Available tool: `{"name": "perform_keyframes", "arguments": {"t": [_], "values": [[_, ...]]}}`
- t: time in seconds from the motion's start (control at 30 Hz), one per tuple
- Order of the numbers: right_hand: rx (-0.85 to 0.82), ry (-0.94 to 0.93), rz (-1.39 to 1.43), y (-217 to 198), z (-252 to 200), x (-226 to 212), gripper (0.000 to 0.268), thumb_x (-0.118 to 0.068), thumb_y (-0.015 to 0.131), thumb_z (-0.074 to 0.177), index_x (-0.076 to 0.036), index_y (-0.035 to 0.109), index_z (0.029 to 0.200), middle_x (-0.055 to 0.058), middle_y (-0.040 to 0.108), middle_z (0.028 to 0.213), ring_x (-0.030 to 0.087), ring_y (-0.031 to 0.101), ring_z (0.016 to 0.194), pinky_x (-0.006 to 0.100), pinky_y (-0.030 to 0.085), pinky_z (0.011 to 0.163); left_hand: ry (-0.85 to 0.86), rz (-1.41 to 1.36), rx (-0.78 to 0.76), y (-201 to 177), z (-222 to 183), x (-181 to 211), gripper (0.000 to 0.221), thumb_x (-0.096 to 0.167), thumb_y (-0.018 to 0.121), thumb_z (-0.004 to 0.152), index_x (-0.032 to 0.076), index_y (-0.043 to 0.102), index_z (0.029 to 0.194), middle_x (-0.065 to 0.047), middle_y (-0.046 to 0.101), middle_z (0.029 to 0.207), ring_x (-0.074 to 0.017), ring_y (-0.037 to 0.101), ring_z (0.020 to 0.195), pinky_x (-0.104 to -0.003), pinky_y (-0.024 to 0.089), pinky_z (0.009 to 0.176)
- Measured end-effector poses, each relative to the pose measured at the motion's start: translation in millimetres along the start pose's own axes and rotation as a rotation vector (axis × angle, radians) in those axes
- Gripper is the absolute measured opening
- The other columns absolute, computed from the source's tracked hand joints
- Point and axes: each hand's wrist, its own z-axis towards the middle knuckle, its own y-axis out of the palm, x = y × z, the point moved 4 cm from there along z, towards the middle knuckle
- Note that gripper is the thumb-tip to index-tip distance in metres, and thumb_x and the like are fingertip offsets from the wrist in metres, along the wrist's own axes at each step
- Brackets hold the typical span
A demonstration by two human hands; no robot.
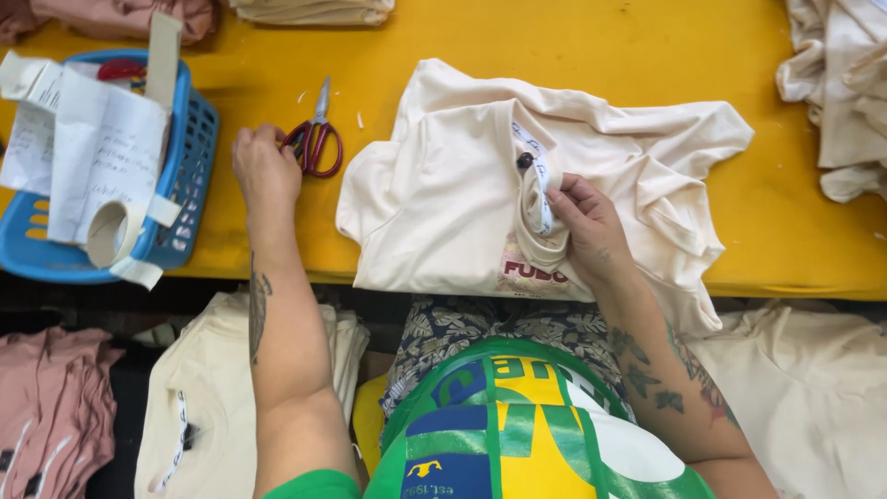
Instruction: Trimming loose threads from a t-shirt with scissors, applying a label, and folding it on a work table.
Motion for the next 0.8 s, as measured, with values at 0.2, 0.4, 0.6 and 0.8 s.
{"name": "perform_keyframes", "arguments": {"t": [0.2,0.4,0.6,0.8], "values": [[-0.007,0.058,0.080,-4,-2,2,0.021,-0.015,0.064,0.102,-0.001,0.066,0.117,0.008,0.074,0.096,0.013,0.072,0.086,0.029,0.061,0.084,0.120,-0.134,0.034,-19,-17,30,0.004,0.013,0.071,0.099,0.010,0.073,0.097,-0.017,0.065,0.086,-0.0416,0.067,0.087,-0.051,0.052,0.080],[-0.003,0.085,0.121,-14,4,16,0.015,-0.012,0.068,0.100,-0.001,0.068,0.110,0.009,0.075,0.090,0.014,0.075,0.082,0.028,0.063,0.079,-0.055,0.014,-0.162,-22,-15,12,0.030,0.016,0.082,0.085,0.009,0.074,0.113,-0.012,0.063,0.104,-0.0385,0.060,0.107,-0.049,0.048,0.094],[0.029,0.071,0.258,-21,8,18,0.017,-0.012,0.068,0.099,0.000,0.067,0.110,0.014,0.076,0.091,0.020,0.077,0.084,0.032,0.064,0.080,-0.243,0.000,-0.309,-21,-4,0,0.033,0.029,0.081,0.075,0.014,0.070,0.103,-0.007,0.071,0.092,-0.0373,0.065,0.102,-0.049,0.052,0.087],[0.020,0.112,0.287,-25,8,21,0.020,-0.011,0.070,0.097,0.002,0.067,0.112,0.017,0.077,0.095,0.023,0.078,0.087,0.035,0.064,0.082,-0.231,0.016,-0.227,-39,-8,7,0.023,0.010,0.069,0.084,0.012,0.057,0.104,-0.017,0.067,0.099,-0.0421,0.067,0.102,-0.054,0.052,0.088]]}}
